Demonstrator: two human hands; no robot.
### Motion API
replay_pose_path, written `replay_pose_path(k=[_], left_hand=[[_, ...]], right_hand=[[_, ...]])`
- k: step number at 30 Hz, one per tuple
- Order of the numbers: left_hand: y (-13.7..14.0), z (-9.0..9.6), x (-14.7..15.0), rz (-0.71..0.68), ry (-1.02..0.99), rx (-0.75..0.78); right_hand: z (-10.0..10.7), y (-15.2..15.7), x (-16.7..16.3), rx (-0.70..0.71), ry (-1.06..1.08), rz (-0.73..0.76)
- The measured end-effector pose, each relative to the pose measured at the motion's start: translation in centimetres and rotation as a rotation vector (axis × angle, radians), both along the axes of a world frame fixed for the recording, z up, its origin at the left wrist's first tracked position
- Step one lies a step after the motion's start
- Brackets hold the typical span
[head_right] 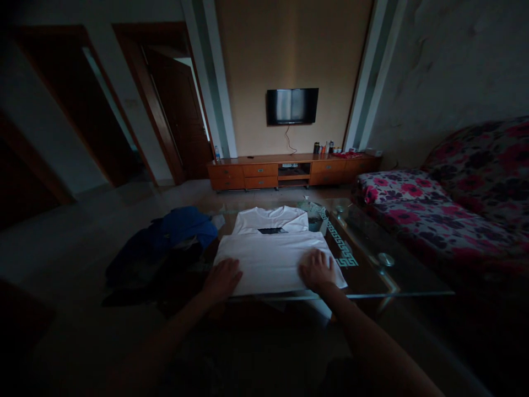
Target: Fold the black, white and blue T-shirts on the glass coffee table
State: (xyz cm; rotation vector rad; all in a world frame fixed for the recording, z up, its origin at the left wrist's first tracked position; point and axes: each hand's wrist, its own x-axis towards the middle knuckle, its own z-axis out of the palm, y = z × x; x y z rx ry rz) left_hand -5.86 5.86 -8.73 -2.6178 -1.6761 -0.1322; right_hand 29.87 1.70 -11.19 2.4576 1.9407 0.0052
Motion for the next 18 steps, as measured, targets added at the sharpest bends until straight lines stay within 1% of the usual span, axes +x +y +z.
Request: replay_pose_path(k=[1, 3, 5, 6, 7, 9, 11, 13, 15, 18], left_hand=[[0.2, 0.3, 1.2, 0.000, -0.016, 0.026], [0.5, 0.7, 3.9, -0.069, -0.051, 0.058], [0.7, 0.4, 6.3, -0.131, -0.076, 0.062], [0.7, 0.0, 7.2, -0.153, -0.074, 0.043], [0.8, -0.5, 7.7, -0.160, -0.069, 0.020], [0.9, -1.6, 7.8, -0.145, -0.060, -0.026], [1.2, -2.6, 6.8, -0.110, -0.071, -0.038], [1.6, -3.2, 5.2, -0.070, -0.089, -0.028], [2.2, -3.6, 3.4, -0.026, -0.097, -0.014], [3.0, -3.6, 0.5, 0.063, -0.083, 0.014]], right_hand=[[0.4, 0.8, -2.0, 0.021, 0.011, 0.029], [1.0, 2.2, -6.4, 0.074, 0.072, 0.142], [1.2, 3.2, -10.6, 0.133, 0.128, 0.306], [1.0, 3.5, -12.3, 0.140, 0.151, 0.374], [0.8, 3.6, -13.6, 0.140, 0.174, 0.412], [0.0, 3.6, -14.9, 0.122, 0.215, 0.410], [-0.7, 3.3, -14.2, 0.106, 0.242, 0.366], [-1.1, 3.0, -11.8, 0.094, 0.247, 0.337], [-1.2, 2.5, -8.1, 0.073, 0.233, 0.285], [-1.4, 1.3, -1.1, 0.052, 0.181, 0.095]])
